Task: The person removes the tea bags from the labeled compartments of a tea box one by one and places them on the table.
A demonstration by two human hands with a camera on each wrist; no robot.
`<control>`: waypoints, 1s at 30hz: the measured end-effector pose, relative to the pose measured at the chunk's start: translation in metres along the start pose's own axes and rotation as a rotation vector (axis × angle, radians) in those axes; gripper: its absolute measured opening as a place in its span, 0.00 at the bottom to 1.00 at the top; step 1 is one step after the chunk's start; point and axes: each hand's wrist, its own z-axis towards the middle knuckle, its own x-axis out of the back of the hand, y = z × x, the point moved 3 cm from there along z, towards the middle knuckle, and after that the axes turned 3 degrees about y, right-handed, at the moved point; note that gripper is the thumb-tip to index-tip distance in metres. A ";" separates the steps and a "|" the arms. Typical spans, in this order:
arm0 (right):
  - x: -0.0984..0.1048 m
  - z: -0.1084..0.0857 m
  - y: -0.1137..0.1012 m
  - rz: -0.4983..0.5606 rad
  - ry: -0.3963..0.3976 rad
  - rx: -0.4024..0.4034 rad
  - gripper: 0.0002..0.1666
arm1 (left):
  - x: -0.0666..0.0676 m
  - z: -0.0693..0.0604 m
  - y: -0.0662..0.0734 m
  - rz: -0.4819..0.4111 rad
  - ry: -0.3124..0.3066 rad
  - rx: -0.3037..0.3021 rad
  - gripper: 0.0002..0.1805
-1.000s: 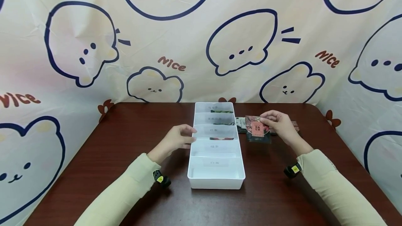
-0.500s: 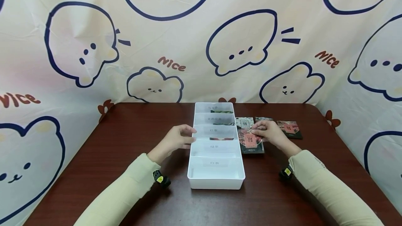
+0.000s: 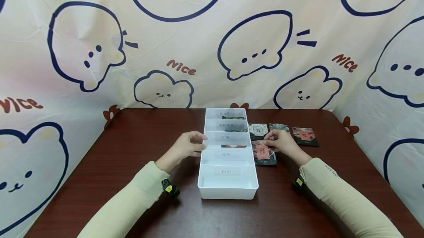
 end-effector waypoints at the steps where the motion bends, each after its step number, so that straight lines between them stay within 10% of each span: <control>1: -0.001 0.000 0.000 -0.007 0.001 0.000 0.10 | 0.000 0.000 0.000 0.001 0.000 0.001 0.18; 30: -0.002 -0.002 -0.001 -0.214 0.039 0.010 0.09 | 0.000 0.004 -0.004 0.014 0.000 0.001 0.17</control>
